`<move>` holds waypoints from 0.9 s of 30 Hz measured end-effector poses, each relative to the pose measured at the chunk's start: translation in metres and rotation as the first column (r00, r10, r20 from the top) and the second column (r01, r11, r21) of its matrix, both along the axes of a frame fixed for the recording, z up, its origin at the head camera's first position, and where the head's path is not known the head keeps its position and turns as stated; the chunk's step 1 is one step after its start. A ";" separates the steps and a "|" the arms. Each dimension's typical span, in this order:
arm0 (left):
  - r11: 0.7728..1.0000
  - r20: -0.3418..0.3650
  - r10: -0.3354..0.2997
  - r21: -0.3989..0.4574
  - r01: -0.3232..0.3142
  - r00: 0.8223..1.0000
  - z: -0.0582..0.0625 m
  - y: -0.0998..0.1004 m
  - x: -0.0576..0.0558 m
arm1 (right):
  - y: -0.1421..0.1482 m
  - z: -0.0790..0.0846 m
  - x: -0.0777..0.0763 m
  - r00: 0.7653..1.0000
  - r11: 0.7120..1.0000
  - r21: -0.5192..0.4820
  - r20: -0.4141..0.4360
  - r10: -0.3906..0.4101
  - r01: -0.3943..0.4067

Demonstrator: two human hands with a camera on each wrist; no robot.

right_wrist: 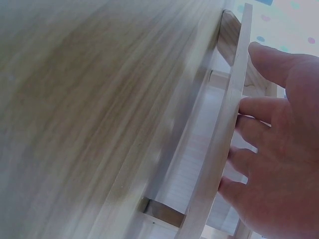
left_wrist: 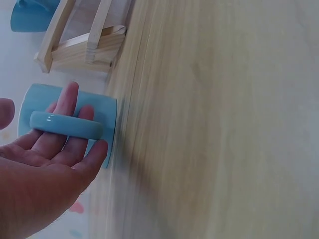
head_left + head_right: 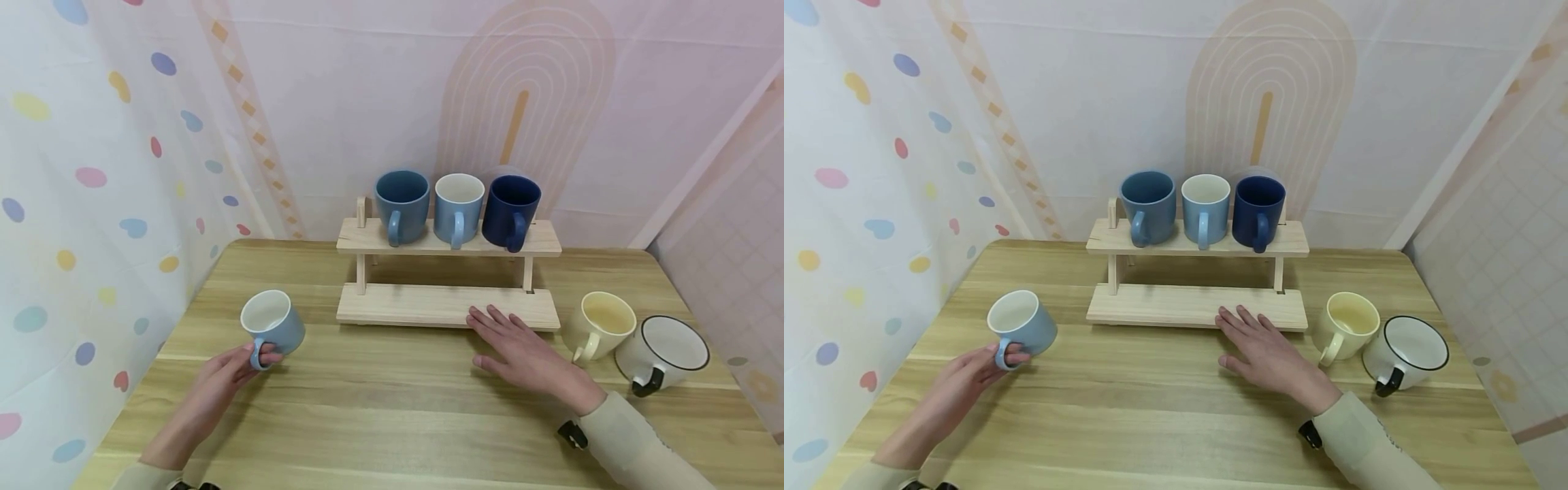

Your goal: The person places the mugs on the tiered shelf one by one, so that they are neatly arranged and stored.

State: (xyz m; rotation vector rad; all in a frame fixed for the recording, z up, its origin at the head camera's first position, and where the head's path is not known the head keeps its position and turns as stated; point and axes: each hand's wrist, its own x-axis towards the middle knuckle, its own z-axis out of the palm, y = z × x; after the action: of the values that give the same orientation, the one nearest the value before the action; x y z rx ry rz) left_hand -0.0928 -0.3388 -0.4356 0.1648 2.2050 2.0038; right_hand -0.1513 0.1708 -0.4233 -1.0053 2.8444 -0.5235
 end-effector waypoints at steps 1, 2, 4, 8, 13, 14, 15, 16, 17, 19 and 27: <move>1.000 0.008 0.007 -0.007 -0.007 1.000 0.000 0.001 -0.001 | 0.000 0.000 0.000 1.000 1.000 0.000 0.000 0.000 0.000; 1.000 0.016 0.019 -0.018 -0.019 1.000 0.000 0.002 -0.002 | 0.000 0.000 0.000 1.000 1.000 0.000 -0.003 0.001 -0.001; 0.998 0.031 0.046 -0.040 -0.045 0.998 0.000 0.004 -0.003 | 0.000 0.000 0.001 1.000 1.000 0.000 -0.006 0.001 -0.001; 0.994 0.020 0.104 -0.048 -0.103 0.994 -0.001 0.007 -0.006 | -0.001 0.000 0.001 1.000 1.000 0.001 -0.010 0.002 -0.002; 0.986 0.003 0.159 -0.052 -0.158 0.987 -0.004 0.011 -0.007 | -0.001 0.000 0.001 1.000 1.000 0.002 -0.007 0.003 -0.003; 0.983 0.007 0.172 -0.063 -0.171 0.985 -0.004 0.012 -0.007 | -0.001 0.000 0.001 1.000 1.000 0.002 -0.007 0.003 -0.003; 0.980 0.011 0.184 -0.072 -0.183 0.983 -0.004 0.012 -0.007 | -0.001 0.000 0.001 1.000 1.000 0.003 -0.007 0.003 -0.003; 0.977 0.017 0.196 -0.087 -0.193 0.981 -0.004 0.013 -0.007 | -0.001 0.000 0.001 1.000 1.000 0.003 -0.007 0.003 -0.003; 0.973 0.020 0.208 -0.107 -0.205 0.978 -0.004 0.013 -0.007 | -0.001 0.000 0.000 1.000 1.000 0.004 -0.007 0.003 -0.003; 0.966 0.016 0.224 -0.136 -0.220 0.974 -0.003 0.013 -0.007 | -0.002 0.000 0.001 1.000 1.000 0.005 -0.008 0.002 -0.002; 0.951 0.006 0.285 -0.127 -0.282 0.959 -0.003 0.013 -0.006 | -0.001 0.000 0.000 1.000 1.000 0.014 -0.007 0.002 -0.002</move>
State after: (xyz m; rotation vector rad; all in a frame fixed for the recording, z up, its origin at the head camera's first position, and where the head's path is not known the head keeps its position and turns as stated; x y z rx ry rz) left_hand -0.0991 -0.3259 -0.4388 -0.2032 2.4474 1.9776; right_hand -0.1511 0.1700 -0.4230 -1.0096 2.8490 -0.5006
